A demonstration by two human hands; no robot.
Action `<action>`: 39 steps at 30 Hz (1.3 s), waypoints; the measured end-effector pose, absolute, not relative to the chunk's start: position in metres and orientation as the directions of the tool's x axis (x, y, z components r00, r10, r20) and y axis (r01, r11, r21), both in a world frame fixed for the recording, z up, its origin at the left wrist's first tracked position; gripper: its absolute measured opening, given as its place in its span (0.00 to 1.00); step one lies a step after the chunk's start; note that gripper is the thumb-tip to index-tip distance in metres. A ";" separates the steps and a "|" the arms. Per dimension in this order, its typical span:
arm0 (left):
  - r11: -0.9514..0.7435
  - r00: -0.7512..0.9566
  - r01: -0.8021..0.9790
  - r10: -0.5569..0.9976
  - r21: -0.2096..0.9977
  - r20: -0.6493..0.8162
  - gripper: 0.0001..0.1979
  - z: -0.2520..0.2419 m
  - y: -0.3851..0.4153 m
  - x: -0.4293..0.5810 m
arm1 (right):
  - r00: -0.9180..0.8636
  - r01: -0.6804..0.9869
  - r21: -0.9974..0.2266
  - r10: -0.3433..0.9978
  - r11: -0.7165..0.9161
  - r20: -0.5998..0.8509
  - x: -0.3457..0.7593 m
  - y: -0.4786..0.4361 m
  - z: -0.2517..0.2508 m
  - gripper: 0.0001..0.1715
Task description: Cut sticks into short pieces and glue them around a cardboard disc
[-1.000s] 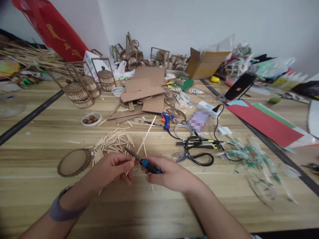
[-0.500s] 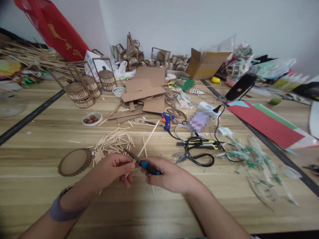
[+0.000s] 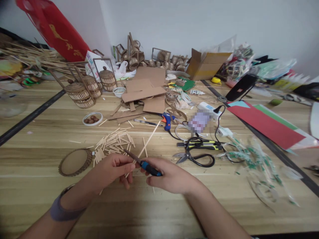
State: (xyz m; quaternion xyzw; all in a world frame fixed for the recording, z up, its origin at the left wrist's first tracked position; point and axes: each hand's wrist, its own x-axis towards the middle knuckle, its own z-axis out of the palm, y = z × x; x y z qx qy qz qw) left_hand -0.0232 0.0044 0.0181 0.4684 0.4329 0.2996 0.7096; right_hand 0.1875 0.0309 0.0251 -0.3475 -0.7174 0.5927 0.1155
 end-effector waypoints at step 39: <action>0.314 0.451 0.146 0.823 0.938 -0.345 0.18 0.019 0.007 -0.030 | -0.701 0.228 -0.964 0.664 -0.135 -0.259 0.177 0.029 0.015 0.15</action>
